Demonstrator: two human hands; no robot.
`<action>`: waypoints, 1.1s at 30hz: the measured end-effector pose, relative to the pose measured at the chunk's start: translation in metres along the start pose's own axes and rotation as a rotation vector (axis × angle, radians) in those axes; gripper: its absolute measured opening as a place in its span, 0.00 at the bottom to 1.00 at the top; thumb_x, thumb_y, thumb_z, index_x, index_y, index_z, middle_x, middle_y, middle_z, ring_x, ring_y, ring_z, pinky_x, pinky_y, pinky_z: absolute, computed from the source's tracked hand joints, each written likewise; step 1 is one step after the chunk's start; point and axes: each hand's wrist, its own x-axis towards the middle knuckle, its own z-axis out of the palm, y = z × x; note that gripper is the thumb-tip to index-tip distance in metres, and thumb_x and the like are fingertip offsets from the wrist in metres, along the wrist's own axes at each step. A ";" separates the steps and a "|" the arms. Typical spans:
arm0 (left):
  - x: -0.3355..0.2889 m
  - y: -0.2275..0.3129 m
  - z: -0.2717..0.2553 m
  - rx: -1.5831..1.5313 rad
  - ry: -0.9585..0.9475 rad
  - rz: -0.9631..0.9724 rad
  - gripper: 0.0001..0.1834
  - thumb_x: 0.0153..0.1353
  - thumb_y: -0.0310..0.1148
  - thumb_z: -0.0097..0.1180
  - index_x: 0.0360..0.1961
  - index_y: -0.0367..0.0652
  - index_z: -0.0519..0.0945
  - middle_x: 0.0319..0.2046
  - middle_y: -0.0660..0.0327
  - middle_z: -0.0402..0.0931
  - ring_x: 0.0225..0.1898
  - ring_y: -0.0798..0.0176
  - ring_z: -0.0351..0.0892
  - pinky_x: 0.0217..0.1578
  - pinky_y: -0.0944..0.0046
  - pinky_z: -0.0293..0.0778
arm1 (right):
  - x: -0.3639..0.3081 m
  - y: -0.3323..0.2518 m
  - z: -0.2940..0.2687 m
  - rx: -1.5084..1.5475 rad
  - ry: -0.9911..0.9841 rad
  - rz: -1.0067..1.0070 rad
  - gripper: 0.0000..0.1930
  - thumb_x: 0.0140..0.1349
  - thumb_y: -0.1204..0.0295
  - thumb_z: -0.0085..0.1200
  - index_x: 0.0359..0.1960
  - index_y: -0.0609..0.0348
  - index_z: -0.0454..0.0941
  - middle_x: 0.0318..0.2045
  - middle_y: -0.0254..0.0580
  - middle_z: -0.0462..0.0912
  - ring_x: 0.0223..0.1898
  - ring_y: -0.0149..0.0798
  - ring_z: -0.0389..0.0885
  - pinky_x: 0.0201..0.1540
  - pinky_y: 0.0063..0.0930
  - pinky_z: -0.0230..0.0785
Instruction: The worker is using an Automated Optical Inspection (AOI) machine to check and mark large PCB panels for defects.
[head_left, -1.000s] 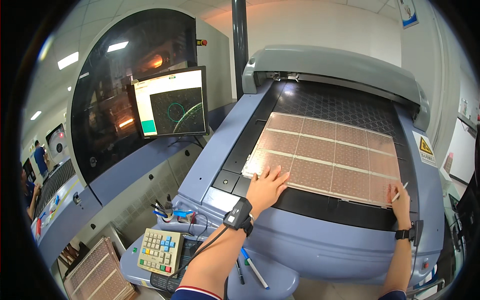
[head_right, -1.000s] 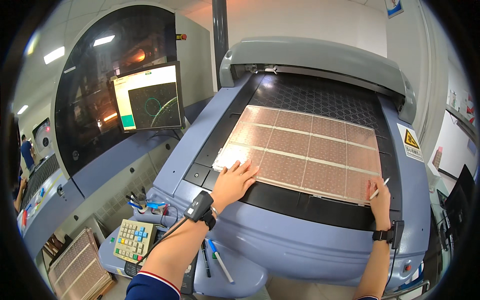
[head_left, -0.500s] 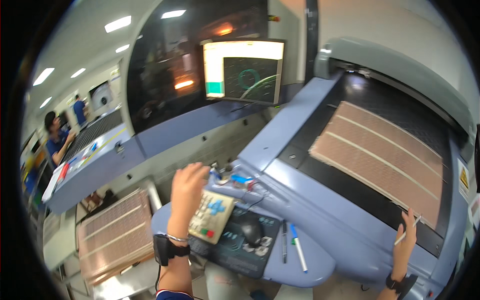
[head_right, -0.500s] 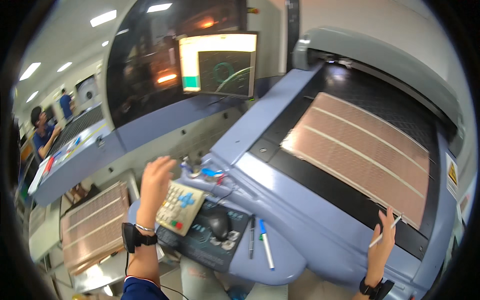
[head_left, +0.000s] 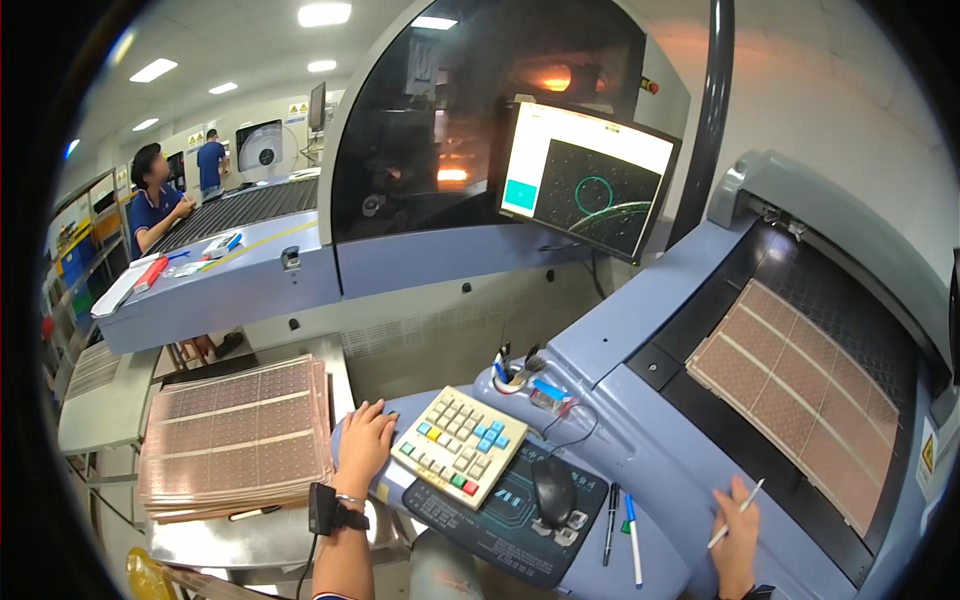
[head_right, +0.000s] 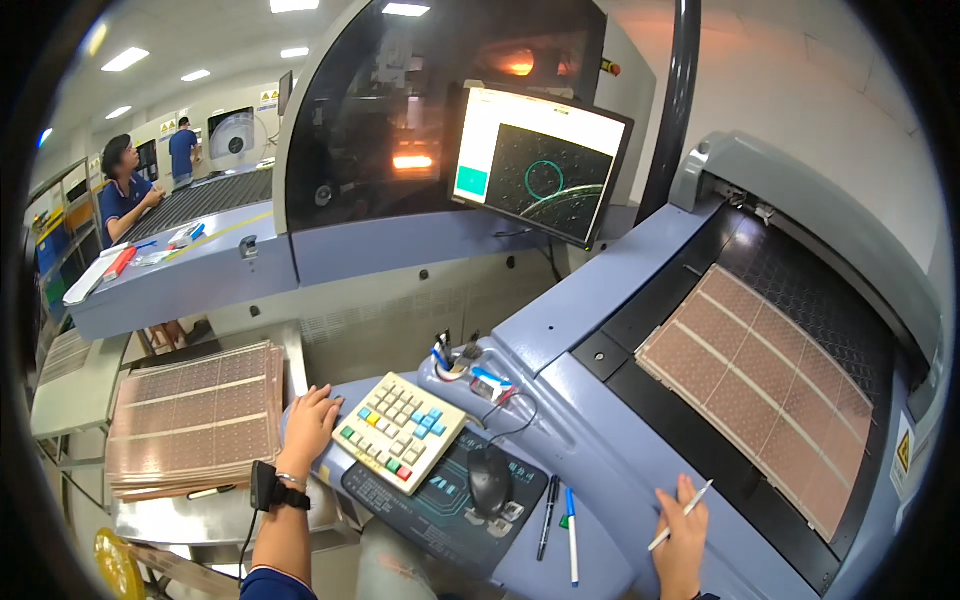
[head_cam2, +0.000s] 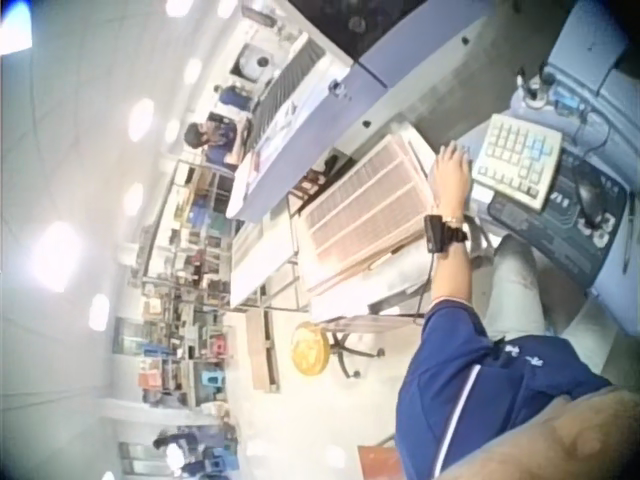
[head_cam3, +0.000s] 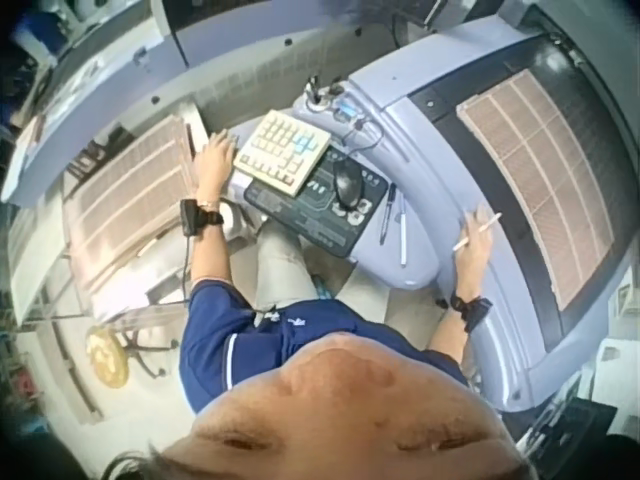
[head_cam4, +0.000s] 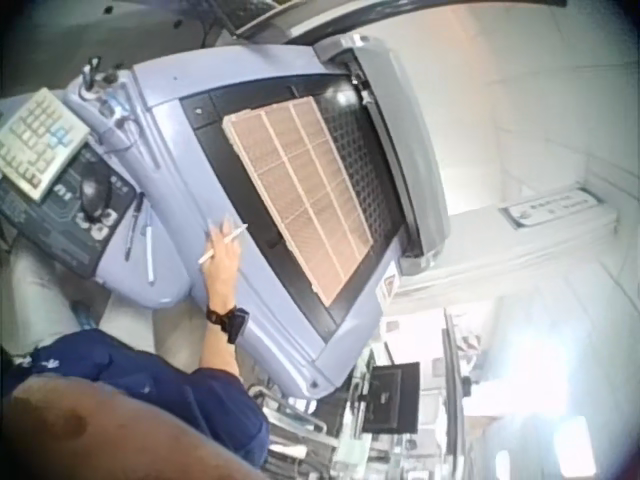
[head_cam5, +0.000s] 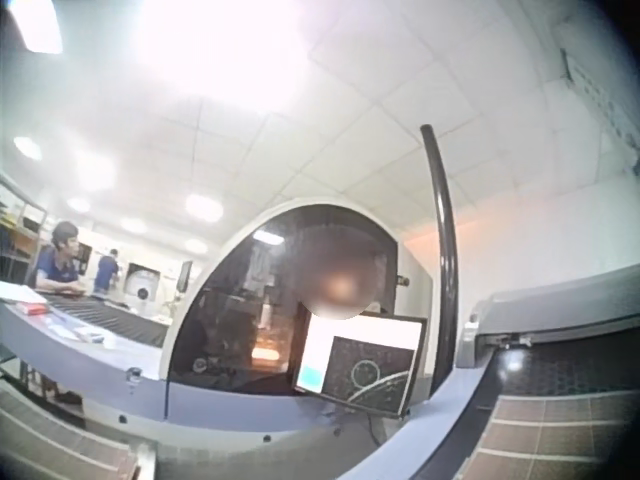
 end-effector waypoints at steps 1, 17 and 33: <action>0.001 0.001 -0.003 -0.010 -0.010 -0.015 0.13 0.67 0.40 0.50 0.46 0.52 0.85 0.60 0.58 0.74 0.66 0.49 0.65 0.67 0.42 0.54 | 0.001 -0.002 0.000 -0.018 0.019 -0.019 0.16 0.55 0.85 0.52 0.45 0.58 0.81 0.57 0.62 0.76 0.57 0.60 0.75 0.60 0.44 0.65; -0.001 0.006 -0.005 -0.069 0.063 -0.018 0.13 0.63 0.36 0.55 0.46 0.50 0.84 0.56 0.57 0.78 0.63 0.49 0.69 0.66 0.45 0.56 | -0.004 -0.036 -0.014 0.042 -0.071 -0.063 0.19 0.56 0.82 0.55 0.50 0.53 0.81 0.54 0.52 0.79 0.54 0.55 0.78 0.56 0.42 0.71; -0.001 0.011 -0.007 -0.058 0.058 -0.025 0.12 0.63 0.34 0.55 0.46 0.52 0.85 0.56 0.57 0.78 0.63 0.49 0.69 0.66 0.45 0.56 | -0.018 -0.042 0.001 -0.098 -0.019 -0.004 0.19 0.52 0.82 0.53 0.46 0.52 0.82 0.55 0.50 0.79 0.53 0.53 0.78 0.56 0.41 0.72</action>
